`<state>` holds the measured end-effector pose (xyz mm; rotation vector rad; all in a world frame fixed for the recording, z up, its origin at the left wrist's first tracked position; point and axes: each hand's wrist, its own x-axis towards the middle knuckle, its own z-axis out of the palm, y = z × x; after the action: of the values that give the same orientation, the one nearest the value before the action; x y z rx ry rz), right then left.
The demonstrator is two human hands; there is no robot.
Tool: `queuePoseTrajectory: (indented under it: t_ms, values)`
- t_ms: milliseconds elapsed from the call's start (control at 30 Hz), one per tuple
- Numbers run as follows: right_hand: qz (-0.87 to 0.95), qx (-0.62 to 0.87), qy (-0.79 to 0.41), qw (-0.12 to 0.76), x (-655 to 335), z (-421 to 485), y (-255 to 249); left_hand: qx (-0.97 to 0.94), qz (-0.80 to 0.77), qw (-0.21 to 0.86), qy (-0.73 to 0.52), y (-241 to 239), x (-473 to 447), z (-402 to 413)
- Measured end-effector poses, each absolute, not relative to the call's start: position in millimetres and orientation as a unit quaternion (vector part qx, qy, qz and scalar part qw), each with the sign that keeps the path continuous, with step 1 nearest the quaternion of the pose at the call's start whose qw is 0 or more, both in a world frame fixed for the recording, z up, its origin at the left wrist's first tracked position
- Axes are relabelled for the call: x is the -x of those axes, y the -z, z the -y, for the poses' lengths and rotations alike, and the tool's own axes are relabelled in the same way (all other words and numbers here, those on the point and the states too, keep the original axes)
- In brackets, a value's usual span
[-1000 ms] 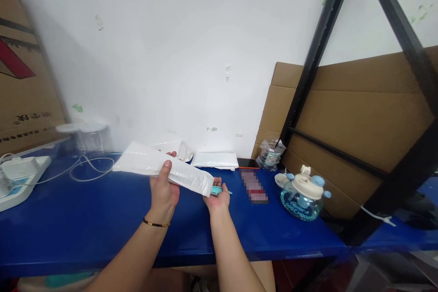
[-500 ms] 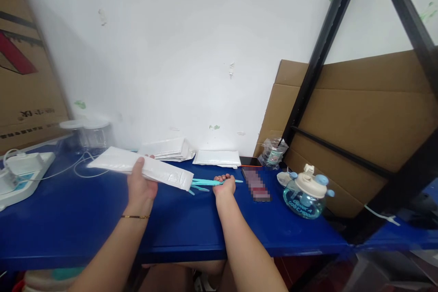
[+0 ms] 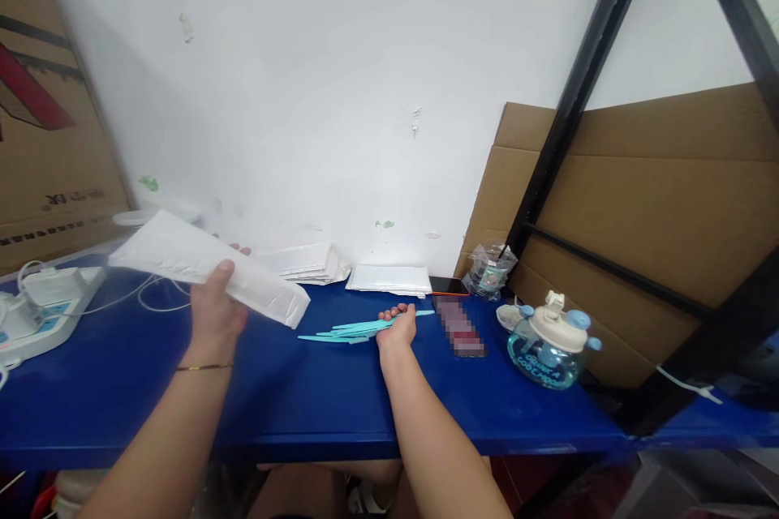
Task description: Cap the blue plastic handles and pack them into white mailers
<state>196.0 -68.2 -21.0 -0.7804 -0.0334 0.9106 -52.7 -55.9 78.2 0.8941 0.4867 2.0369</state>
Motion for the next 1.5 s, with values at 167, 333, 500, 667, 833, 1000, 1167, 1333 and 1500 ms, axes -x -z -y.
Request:
queuePoseTrajectory:
  t_ms: [167,333,500,667,833,1000,1167,1333,1500]
  values:
    - [0.01,0.361,-0.433,0.825,-190.0,70.4,20.1,-0.576,-0.299,0.37,-0.664,-86.4,56.6,48.7]
    - [0.018,0.349,-0.45,0.821,-189.8,72.3,19.6,-0.724,-0.452,0.345,-0.391,-51.7,61.9,18.2]
    - [0.033,0.333,-0.457,0.824,-189.1,75.4,16.4,-0.859,-0.489,0.097,-0.112,-26.2,87.6,-7.8]
    - [0.059,0.331,-0.464,0.82,-185.1,76.7,14.6,-0.891,-0.386,0.129,-0.202,-30.0,54.5,19.8]
    - [0.131,0.372,-0.456,0.798,-177.7,76.6,20.8,-0.93,-0.272,0.186,-0.166,-7.7,-24.6,53.7]
    - [0.282,0.493,-0.399,0.72,-195.6,82.7,19.3,-0.938,-0.283,0.123,-0.161,16.5,-47.6,55.2]
    - [0.382,0.518,-0.359,0.676,-232.7,89.5,2.4,-0.947,-0.267,0.101,-0.148,26.1,-41.6,57.7]
    - [0.509,0.476,-0.44,0.567,-243.2,81.5,-10.9,-0.946,-0.236,0.158,-0.158,18.6,-43.8,61.5]
    - [0.574,0.457,-0.38,0.563,-225.7,63.7,-14.1,-0.832,-0.329,0.351,-0.277,-5.4,-54.5,39.8]
